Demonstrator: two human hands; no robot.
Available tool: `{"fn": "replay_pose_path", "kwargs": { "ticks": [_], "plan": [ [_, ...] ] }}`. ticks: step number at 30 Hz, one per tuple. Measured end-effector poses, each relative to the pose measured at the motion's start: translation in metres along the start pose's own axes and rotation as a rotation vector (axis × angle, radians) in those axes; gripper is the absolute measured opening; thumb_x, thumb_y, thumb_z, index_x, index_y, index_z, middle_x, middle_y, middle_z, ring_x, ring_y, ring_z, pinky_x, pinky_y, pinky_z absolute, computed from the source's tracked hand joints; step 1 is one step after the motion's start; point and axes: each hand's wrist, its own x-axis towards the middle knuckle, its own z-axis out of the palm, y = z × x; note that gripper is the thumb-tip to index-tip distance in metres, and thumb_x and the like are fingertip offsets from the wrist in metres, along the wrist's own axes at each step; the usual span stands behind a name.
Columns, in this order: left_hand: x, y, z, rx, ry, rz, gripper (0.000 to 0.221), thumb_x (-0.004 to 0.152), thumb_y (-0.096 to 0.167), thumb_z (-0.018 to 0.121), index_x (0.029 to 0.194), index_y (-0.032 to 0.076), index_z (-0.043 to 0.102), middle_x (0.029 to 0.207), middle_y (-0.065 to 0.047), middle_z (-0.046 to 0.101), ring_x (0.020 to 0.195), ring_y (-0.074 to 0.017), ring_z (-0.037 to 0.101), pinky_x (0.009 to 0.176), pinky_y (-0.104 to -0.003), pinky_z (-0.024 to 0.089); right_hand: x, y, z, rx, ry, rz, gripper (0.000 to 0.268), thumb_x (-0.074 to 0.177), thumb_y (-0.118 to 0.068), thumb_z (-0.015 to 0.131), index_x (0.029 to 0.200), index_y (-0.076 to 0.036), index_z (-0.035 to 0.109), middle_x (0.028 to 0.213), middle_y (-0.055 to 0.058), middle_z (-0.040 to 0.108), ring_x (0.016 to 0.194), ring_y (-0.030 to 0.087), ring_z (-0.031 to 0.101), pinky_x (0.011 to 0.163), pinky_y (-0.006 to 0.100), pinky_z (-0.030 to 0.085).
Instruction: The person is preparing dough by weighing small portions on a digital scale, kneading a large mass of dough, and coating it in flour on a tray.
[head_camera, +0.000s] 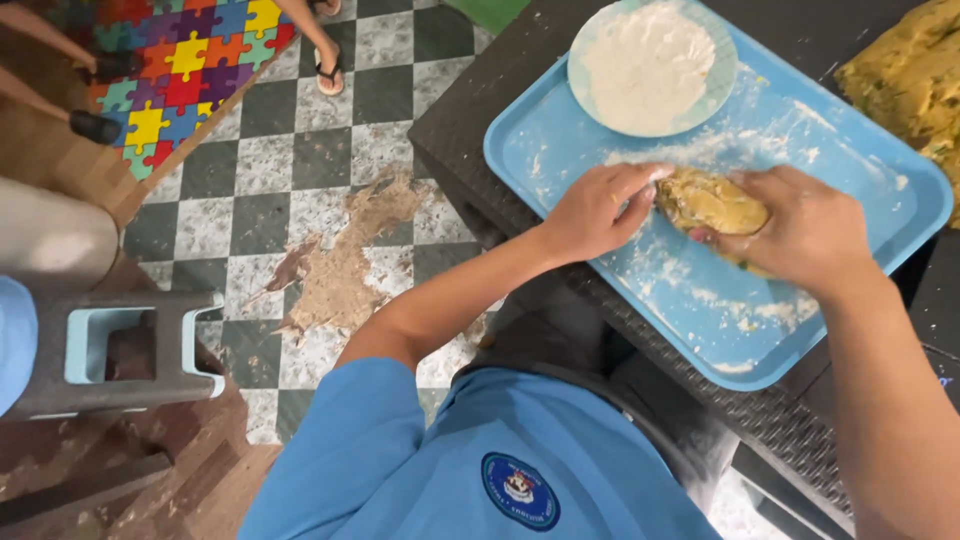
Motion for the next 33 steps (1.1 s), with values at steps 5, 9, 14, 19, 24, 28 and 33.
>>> {"fn": "replay_pose_path", "kwargs": {
  "ticks": [5, 9, 14, 19, 24, 28, 33],
  "plan": [
    [0.044, -0.029, -0.031, 0.193, 0.066, -0.072, 0.033, 0.11, 0.021, 0.051, 0.135, 0.004, 0.062, 0.089, -0.004, 0.069, 0.073, -0.019, 0.06, 0.068, -0.038, 0.049, 0.021, -0.007, -0.016, 0.281, -0.189, -0.096, 0.101, 0.068, -0.074, 0.073, 0.141, -0.004, 0.072, 0.123, 0.013, 0.074, 0.12, 0.033, 0.066, 0.102, 0.048, 0.052],
    [0.105, -0.101, -0.044, 0.586, -0.142, -0.23, 0.018, 0.103, 0.023, 0.06, 0.113, 0.009, 0.063, 0.097, -0.01, 0.06, 0.073, -0.0241, 0.062, 0.058, -0.039, 0.05, 0.035, -0.017, -0.03, 0.447, -0.14, 0.003, 0.062, 0.109, -0.051, 0.053, 0.135, 0.001, 0.073, 0.137, 0.032, 0.067, 0.154, 0.045, 0.049, 0.119, 0.062, 0.037],
    [0.137, -0.177, -0.021, 0.823, -0.405, -0.366, 0.041, 0.105, 0.04, 0.063, 0.139, 0.017, 0.06, 0.127, -0.014, 0.061, 0.116, -0.0363, 0.061, 0.092, -0.053, 0.053, 0.029, -0.049, -0.008, 0.174, -0.314, 0.148, 0.065, 0.113, -0.061, 0.027, 0.159, -0.027, 0.056, 0.16, 0.016, 0.054, 0.141, 0.046, 0.051, 0.112, 0.064, 0.036],
    [0.157, -0.186, -0.003, 0.89, -0.458, -0.343, 0.02, 0.102, 0.039, 0.065, 0.103, 0.021, 0.076, 0.107, -0.008, 0.071, 0.108, -0.0362, 0.064, 0.095, -0.056, 0.05, 0.002, -0.042, 0.01, 0.026, -0.018, 0.035, 0.059, 0.117, -0.058, 0.036, 0.157, -0.027, 0.066, 0.147, 0.009, 0.069, 0.127, 0.042, 0.066, 0.102, 0.057, 0.047],
    [0.166, -0.194, 0.0, 0.737, -0.533, -0.387, 0.03, 0.09, 0.008, 0.079, 0.077, 0.016, 0.054, 0.076, -0.002, 0.055, 0.057, -0.0185, 0.051, 0.049, -0.038, 0.039, 0.005, -0.041, 0.016, 0.092, -0.116, 0.133, 0.065, 0.115, -0.063, 0.032, 0.155, -0.026, 0.068, 0.147, 0.009, 0.068, 0.127, 0.044, 0.062, 0.109, 0.057, 0.04],
    [0.171, -0.169, -0.002, 0.735, -0.504, -0.414, 0.033, 0.095, -0.013, 0.059, 0.082, 0.016, 0.049, 0.067, 0.001, 0.032, 0.05, -0.0151, 0.028, 0.048, -0.037, 0.023, 0.002, -0.044, 0.012, -0.009, 0.0, 0.085, 0.063, 0.117, -0.061, 0.034, 0.147, -0.025, 0.076, 0.141, 0.006, 0.073, 0.119, 0.04, 0.068, 0.104, 0.052, 0.046],
    [0.188, -0.172, -0.008, 0.639, -0.393, -0.33, 0.048, 0.103, -0.005, 0.055, 0.08, 0.018, 0.019, 0.076, 0.003, 0.013, 0.065, -0.0124, 0.015, 0.064, -0.038, 0.012, 0.016, -0.041, -0.026, 0.756, 0.101, 0.155, 0.05, 0.116, -0.03, 0.048, 0.149, 0.005, 0.061, 0.155, 0.032, 0.037, 0.153, 0.05, 0.035, 0.121, 0.072, 0.034]
  ]
}}
